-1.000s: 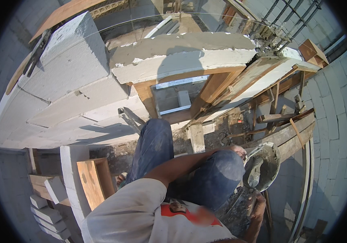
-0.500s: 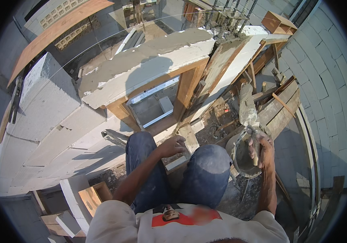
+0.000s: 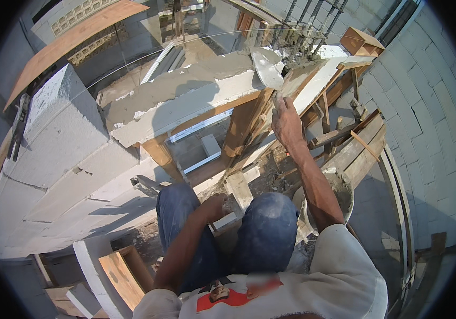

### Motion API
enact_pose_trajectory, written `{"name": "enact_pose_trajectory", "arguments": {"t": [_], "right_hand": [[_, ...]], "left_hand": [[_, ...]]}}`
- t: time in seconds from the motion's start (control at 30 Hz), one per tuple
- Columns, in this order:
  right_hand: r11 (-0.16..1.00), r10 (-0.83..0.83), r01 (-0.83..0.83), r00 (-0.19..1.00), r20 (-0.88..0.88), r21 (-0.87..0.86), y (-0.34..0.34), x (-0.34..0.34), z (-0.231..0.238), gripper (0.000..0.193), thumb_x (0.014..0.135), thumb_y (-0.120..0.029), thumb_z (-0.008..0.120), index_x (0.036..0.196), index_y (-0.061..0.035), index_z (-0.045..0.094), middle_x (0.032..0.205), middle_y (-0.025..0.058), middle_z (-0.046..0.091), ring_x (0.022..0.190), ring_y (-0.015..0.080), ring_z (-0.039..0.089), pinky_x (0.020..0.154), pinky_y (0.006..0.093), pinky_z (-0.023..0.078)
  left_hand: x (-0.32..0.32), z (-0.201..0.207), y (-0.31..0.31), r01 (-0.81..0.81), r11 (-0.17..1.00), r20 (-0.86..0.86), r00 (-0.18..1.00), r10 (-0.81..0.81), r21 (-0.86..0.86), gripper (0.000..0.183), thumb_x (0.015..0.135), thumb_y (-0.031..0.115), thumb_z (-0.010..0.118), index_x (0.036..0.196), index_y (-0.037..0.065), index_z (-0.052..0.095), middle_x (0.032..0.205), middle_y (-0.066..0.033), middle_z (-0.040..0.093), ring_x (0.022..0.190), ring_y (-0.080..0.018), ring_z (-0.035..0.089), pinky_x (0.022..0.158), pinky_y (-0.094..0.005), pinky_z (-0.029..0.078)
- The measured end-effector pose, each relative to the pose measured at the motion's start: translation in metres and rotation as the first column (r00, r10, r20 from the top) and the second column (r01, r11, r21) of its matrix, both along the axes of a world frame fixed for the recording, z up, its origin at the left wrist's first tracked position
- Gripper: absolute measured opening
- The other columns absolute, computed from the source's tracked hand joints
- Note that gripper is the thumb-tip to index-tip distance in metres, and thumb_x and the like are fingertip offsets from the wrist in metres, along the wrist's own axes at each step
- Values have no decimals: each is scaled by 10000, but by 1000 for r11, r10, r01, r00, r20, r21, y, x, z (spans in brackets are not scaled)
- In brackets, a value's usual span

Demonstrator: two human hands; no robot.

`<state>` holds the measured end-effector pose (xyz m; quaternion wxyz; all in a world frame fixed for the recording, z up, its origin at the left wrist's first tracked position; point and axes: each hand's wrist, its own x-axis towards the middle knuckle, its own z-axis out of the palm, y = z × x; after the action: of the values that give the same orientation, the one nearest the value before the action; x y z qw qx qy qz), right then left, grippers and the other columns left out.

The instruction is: The person applies mortar to a wall opening using a trowel, places a wooden window frame into the opening, and secures it by hammering nails through a metal bracket into the wall.

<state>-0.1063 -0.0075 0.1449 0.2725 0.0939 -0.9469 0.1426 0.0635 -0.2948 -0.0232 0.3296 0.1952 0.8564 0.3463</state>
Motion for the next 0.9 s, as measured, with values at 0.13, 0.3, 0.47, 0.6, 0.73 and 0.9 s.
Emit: {"name": "enact_pose_trajectory", "arguments": {"t": [0.13, 0.3, 0.47, 0.6, 0.73, 0.9], "right_hand": [[999, 34, -34, 994, 104, -1, 27, 63, 52, 469, 917, -32, 635, 1365, 96, 581, 1090, 263, 623, 918, 476, 670, 815, 553, 567], [998, 31, -40, 979, 200, 39, 15, 14, 129, 314, 869, -72, 629, 1098, 136, 680, 892, 309, 656, 877, 479, 681, 799, 534, 545], [940, -1, -115, 941, 340, 320, -13, -48, 150, 308, 877, -195, 627, 814, 92, 721, 764, 289, 660, 849, 483, 688, 810, 531, 552], [855, 180, -335, 908, 378, 397, -91, -14, 168, 285, 892, -143, 615, 828, 132, 650, 850, 366, 670, 856, 539, 681, 794, 570, 551], [937, 143, -269, 877, 458, 222, -155, 18, 166, 236, 880, -88, 640, 908, 138, 701, 923, 376, 689, 913, 546, 701, 858, 553, 575], [807, 477, -552, 819, 320, 210, -214, 43, 133, 170, 876, -46, 651, 941, 94, 721, 875, 295, 692, 871, 488, 729, 850, 514, 608]], "left_hand": [[7, 18, -5, 13, 1000, -41, 999, -14, -17, 573, 939, 262, 782, 1392, -14, 565, 1358, -291, 637, 1286, -444, 621, 1085, -500, 513], [7, 21, -18, 48, 995, -6, 999, -48, -93, 539, 942, 262, 784, 1351, -19, 574, 1367, -286, 625, 1298, -447, 615, 1077, -506, 515], [6, 26, -13, 46, 995, -44, 998, -50, -86, 527, 942, 262, 784, 1332, -26, 577, 1371, -290, 622, 1287, -454, 618, 1072, -508, 517], [10, 19, -16, -6, 999, -88, 996, 2, -40, 505, 936, 248, 787, 1302, -35, 586, 1341, -296, 634, 1256, -457, 638, 1046, -506, 532], [8, 9, -13, 34, 996, -92, 995, -41, -79, 473, 936, 230, 780, 1277, -41, 594, 1304, -295, 644, 1229, -454, 653, 1023, -501, 545], [8, 13, -15, 15, 997, -77, 997, -21, -72, 484, 930, 236, 784, 1275, -46, 595, 1295, -291, 647, 1221, -449, 657, 1027, -497, 546]]}}
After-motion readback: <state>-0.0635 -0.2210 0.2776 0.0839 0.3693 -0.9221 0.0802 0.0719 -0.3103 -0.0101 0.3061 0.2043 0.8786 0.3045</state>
